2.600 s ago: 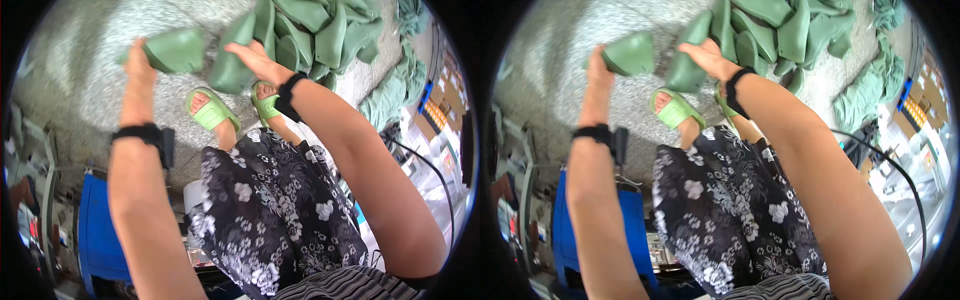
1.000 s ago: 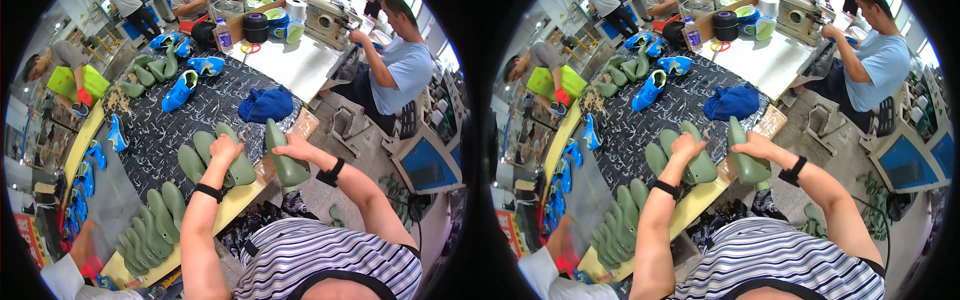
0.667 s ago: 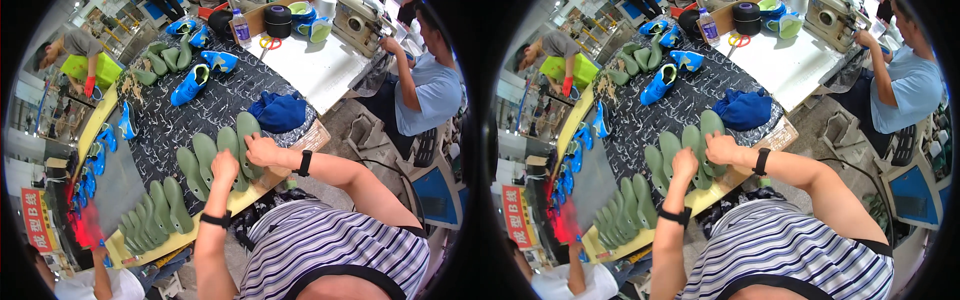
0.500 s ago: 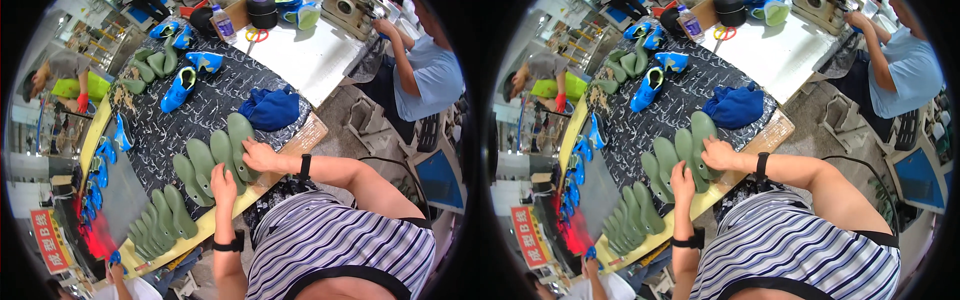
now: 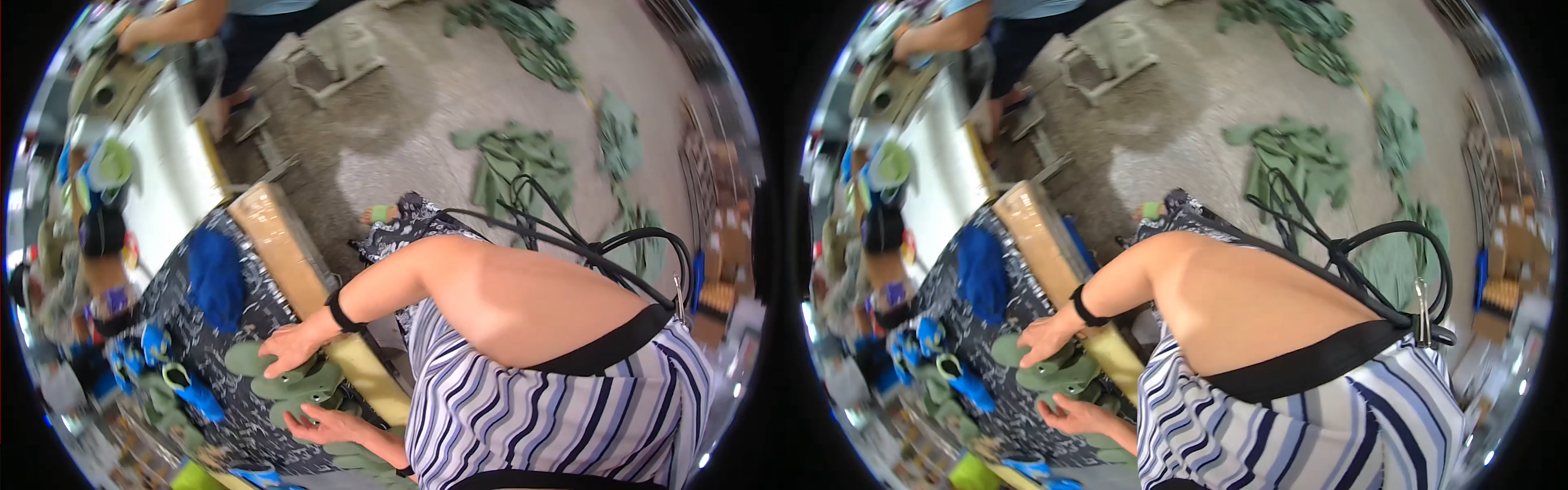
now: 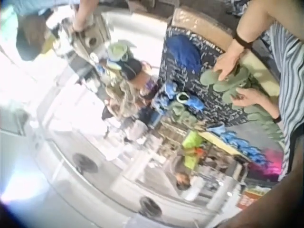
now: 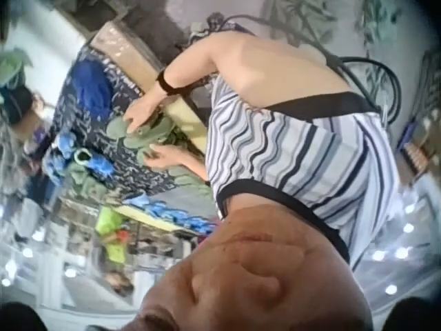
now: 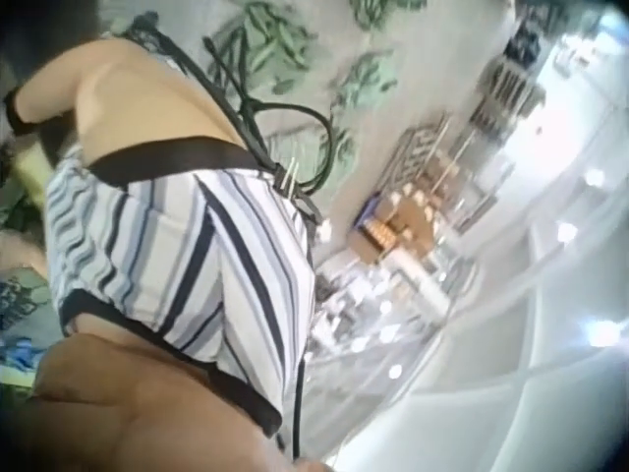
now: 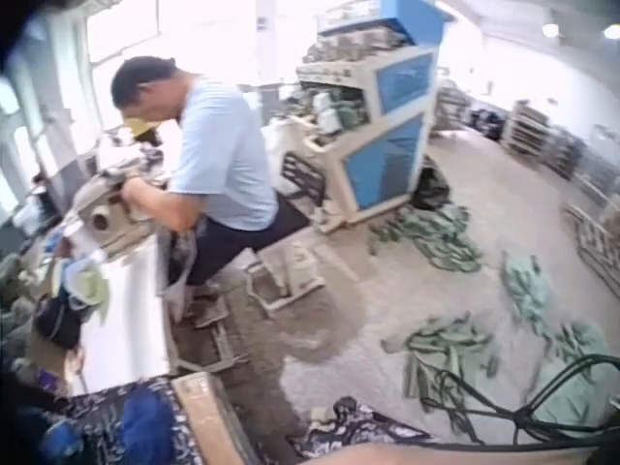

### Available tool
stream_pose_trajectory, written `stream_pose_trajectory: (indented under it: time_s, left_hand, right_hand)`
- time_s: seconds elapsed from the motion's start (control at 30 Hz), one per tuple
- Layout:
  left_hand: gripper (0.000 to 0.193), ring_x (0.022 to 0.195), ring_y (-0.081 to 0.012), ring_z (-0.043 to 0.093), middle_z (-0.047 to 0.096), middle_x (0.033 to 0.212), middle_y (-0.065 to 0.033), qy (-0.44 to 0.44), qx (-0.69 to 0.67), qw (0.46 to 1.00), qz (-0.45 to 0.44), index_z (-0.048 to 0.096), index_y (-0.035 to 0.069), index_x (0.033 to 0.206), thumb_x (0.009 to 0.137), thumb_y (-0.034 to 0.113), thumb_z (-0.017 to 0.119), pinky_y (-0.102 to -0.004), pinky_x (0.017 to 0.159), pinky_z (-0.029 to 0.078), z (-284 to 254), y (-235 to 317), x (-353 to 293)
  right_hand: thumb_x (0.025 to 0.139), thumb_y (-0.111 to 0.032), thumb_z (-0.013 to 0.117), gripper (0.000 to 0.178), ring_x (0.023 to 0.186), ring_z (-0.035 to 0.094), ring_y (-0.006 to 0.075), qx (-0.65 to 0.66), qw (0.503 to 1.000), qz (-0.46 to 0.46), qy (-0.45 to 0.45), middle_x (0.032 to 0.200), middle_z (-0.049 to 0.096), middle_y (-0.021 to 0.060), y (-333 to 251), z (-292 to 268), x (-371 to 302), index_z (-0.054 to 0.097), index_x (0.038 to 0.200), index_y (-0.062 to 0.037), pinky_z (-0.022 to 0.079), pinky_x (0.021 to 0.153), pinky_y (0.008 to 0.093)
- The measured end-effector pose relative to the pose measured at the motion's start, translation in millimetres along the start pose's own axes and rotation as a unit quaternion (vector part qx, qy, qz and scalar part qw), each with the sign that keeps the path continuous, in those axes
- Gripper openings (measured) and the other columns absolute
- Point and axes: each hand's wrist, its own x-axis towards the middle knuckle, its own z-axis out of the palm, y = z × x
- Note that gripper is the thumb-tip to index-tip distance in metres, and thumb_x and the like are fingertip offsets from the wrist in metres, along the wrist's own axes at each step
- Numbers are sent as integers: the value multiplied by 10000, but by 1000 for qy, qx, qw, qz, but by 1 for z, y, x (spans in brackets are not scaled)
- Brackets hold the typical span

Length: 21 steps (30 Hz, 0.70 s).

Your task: Organize and place green plastic shoe lasts onto an assembly line table.

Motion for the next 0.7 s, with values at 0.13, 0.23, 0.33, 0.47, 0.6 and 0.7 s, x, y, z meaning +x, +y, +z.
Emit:
stream_pose_trajectory:
  time_s: [0.13,0.23,0.33,0.47,0.6,0.7]
  left_hand:
    - [321,970,-263,549,575,1127,-139,-67,-107,956,265,534,-18,1176,884,106,580,-364,873,440,31,9,-21]
    - [296,983,-210,549,585,1101,-127,-235,-166,934,214,520,-27,1185,898,43,543,-333,874,440,60,30,-61]
    - [292,987,-184,553,587,1086,-124,-378,-177,881,225,505,-41,1193,906,8,520,-308,878,440,104,55,-108]
    - [294,916,-181,558,594,1041,-109,-492,-118,808,301,540,-34,1145,855,-8,572,-292,802,459,164,94,-174]
    - [290,843,-199,591,609,980,-127,-571,-84,745,336,557,-28,1118,833,5,591,-307,751,485,240,122,-247]
    - [293,834,-211,620,634,956,-129,-642,-53,701,306,560,-39,1112,829,28,593,-314,752,498,332,110,-304]
  right_hand:
    - [779,-324,591,323,797,648,338,-10,956,-30,292,857,671,167,65,-24,-115,653,931,-46,502,699,431]
    - [740,-290,597,259,703,645,319,3,929,140,343,765,668,155,122,-50,-227,675,794,-49,500,642,420]
    - [731,-279,592,259,715,647,327,13,833,283,476,747,665,170,206,-56,-347,676,800,-45,505,657,422]
    - [724,-245,586,287,796,643,374,43,747,417,516,788,655,226,266,-62,-477,673,842,2,494,736,446]
    - [743,-226,583,321,860,632,393,77,732,483,475,856,645,268,314,-61,-561,653,890,51,488,777,447]
    - [769,-214,568,295,858,627,400,96,716,497,481,890,648,258,349,-63,-592,653,907,33,486,778,451]
